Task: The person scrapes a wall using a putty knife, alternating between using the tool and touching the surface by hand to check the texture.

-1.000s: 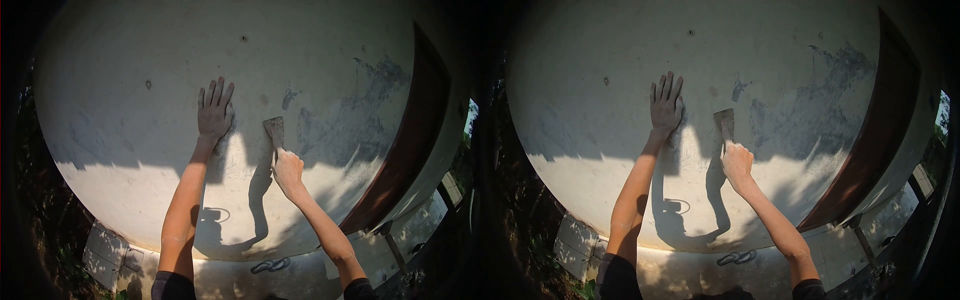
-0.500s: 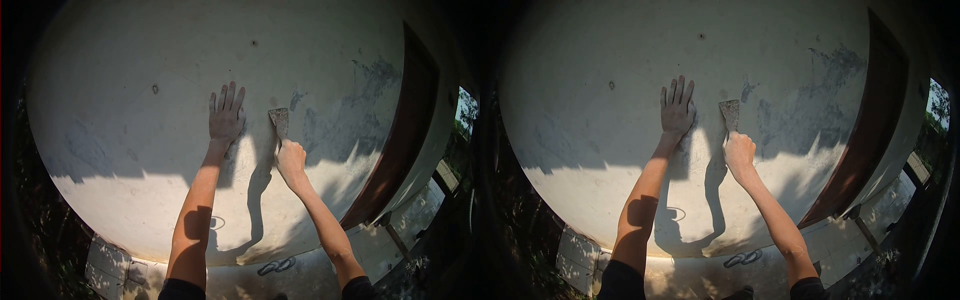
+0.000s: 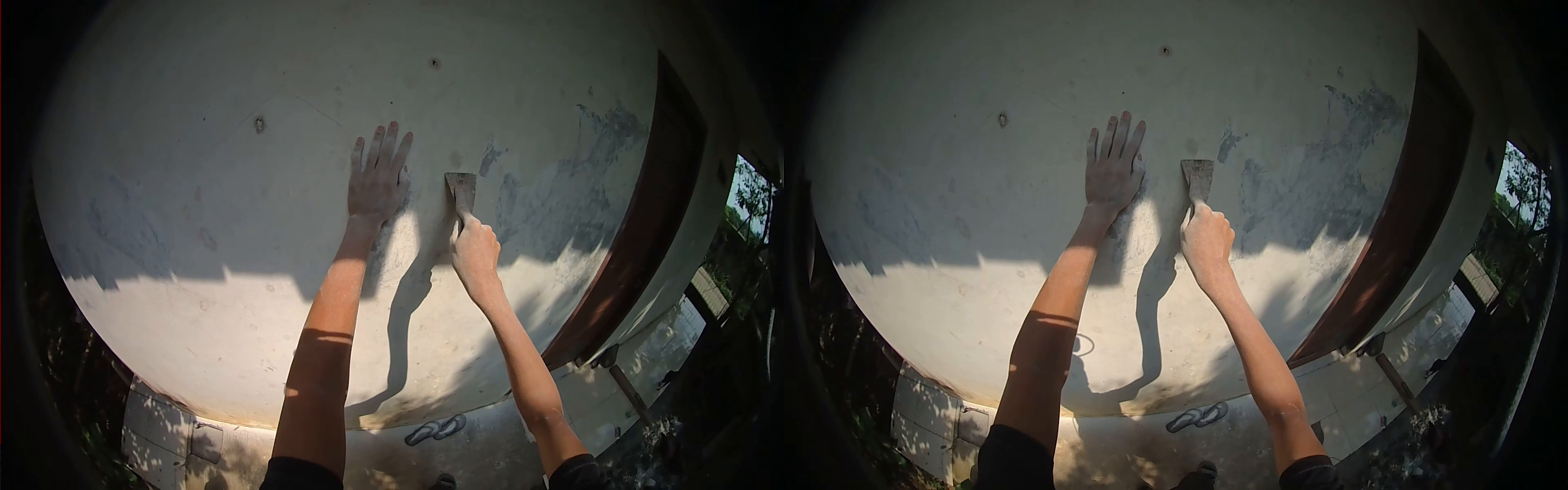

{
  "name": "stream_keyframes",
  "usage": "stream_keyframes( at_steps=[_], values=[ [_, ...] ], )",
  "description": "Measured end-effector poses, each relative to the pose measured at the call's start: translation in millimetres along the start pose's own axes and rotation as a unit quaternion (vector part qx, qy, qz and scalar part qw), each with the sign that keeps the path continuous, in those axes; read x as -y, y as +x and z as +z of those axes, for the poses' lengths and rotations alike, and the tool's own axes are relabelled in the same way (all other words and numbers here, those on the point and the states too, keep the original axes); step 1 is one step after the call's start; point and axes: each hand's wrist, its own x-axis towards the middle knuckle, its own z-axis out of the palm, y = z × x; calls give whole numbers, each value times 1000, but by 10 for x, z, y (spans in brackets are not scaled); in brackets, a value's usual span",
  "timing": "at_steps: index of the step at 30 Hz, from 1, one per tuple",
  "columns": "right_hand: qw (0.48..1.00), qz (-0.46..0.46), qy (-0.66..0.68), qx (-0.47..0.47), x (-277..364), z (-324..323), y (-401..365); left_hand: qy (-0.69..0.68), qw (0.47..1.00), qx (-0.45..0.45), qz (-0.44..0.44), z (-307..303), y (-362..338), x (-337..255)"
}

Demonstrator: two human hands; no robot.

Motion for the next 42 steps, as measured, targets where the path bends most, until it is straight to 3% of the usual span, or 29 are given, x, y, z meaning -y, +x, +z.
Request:
stream_keyframes(
  at_steps=[9, 18, 28, 42],
  values=[
    [999, 8, 27, -20, 26, 5, 40, 0, 1000, -14, 5, 14, -8, -2],
    [999, 20, 0, 36, -49, 82, -164, -11, 1000, -6, 3, -2, -10, 2],
    [999, -3, -35, 15, -115, 124, 32, 3, 1000, 6, 2, 4, -40, -14],
    [1000, 13, -6, 4, -127, 233, -258, 2, 1000, 3, 4, 32, -38, 0]
  ],
)
